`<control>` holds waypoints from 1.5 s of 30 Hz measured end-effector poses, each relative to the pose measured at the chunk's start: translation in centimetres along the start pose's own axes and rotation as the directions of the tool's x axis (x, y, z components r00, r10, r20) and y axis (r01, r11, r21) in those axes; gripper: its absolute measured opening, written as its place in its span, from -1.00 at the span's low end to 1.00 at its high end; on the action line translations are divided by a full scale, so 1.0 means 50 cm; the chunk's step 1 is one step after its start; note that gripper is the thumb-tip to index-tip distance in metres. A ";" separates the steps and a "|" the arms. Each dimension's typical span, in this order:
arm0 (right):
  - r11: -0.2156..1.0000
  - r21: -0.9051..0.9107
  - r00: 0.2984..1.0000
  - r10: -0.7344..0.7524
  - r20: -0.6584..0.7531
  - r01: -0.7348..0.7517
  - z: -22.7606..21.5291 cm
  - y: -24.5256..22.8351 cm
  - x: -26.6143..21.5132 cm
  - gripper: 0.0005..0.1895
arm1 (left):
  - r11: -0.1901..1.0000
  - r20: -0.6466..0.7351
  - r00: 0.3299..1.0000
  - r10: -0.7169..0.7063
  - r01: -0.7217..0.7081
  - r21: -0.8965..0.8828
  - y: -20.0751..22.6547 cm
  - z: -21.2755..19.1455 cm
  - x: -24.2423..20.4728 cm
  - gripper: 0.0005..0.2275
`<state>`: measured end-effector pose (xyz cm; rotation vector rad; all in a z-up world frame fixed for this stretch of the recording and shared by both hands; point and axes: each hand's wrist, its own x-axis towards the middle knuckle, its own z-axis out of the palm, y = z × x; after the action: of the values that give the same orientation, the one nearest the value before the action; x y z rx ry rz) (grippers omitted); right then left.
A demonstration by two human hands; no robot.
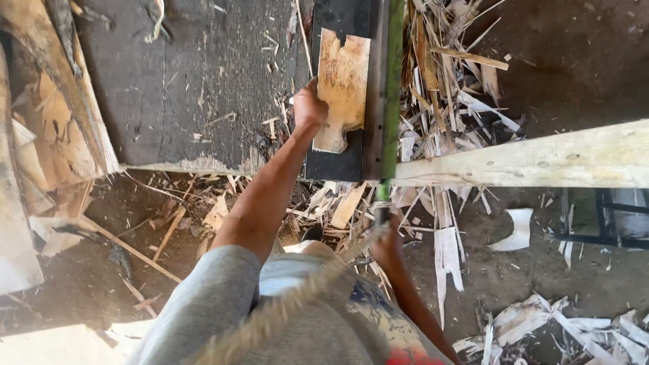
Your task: Using a large manual blade/lever to trim and strip thin wood veneer sheets into uniform strips.
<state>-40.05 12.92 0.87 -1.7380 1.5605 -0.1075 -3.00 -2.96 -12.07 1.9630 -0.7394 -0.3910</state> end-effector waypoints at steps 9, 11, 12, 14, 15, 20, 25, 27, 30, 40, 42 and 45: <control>0.999 -0.015 0.999 -0.038 -0.018 0.038 -0.042 -0.025 -0.022 -0.44 | 0.943 0.074 0.953 -0.295 0.303 -0.138 0.172 -0.136 -0.050 -0.46; 0.999 -0.010 0.999 -0.046 -0.021 0.045 -0.041 -0.020 -0.026 -0.42 | 0.935 0.086 0.950 -0.301 0.312 -0.169 0.209 -0.156 -0.064 -0.51; 0.998 -0.010 0.998 -0.054 -0.019 0.054 -0.042 -0.018 -0.024 -0.41 | 0.924 0.096 0.945 -0.312 0.326 -0.200 0.229 -0.163 -0.068 -0.55; 0.998 0.001 0.998 -0.061 -0.020 0.061 -0.050 -0.025 -0.033 -0.42 | 0.922 0.111 0.940 -0.321 0.337 -0.190 0.214 -0.150 -0.075 -0.57; 0.997 0.015 0.997 -0.074 -0.014 0.074 -0.052 -0.031 -0.033 -0.44 | 0.921 0.118 0.936 -0.332 0.348 -0.177 0.205 -0.147 -0.073 -0.59; 1.000 0.004 1.000 -0.009 -0.001 0.009 -0.092 -0.097 -0.056 -0.51 | 0.945 0.114 0.945 -0.305 0.316 -0.086 0.188 -0.175 -0.104 -0.66; 0.997 0.010 0.997 0.075 -0.001 -0.075 -0.102 -0.128 -0.056 -0.52 | 0.898 0.068 0.952 -0.297 0.303 -0.319 0.181 -0.166 -0.159 -0.64; 0.996 -0.029 0.997 0.081 0.000 -0.081 -0.093 -0.109 -0.051 -0.45 | 0.862 0.030 0.947 -0.319 0.303 -0.407 0.195 -0.163 -0.170 -0.66; 0.996 -0.059 0.998 0.061 -0.013 -0.061 -0.090 -0.094 -0.046 -0.41 | 0.861 0.016 0.942 -0.335 0.313 -0.401 0.213 -0.176 -0.183 -0.68; 0.999 -0.008 0.999 -0.037 0.005 0.037 -0.081 -0.089 -0.044 -0.46 | 0.708 -0.290 0.943 -0.163 -0.093 -0.700 0.230 -0.462 -0.070 -0.77; 1.000 0.018 1.000 -0.002 0.001 0.002 -0.088 -0.089 -0.047 -0.49 | 0.519 -0.169 0.986 -0.011 -0.139 -0.843 0.186 -0.432 -0.050 -0.80; 0.999 0.008 0.999 0.045 0.005 -0.045 -0.105 -0.113 -0.057 -0.49 | 0.346 -0.092 0.990 0.106 -0.123 -0.930 0.181 -0.398 -0.036 -0.85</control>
<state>-39.01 12.53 9.03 -1.6949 1.5929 -0.0871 3.57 8.59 5.41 0.7680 -0.4401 -0.5531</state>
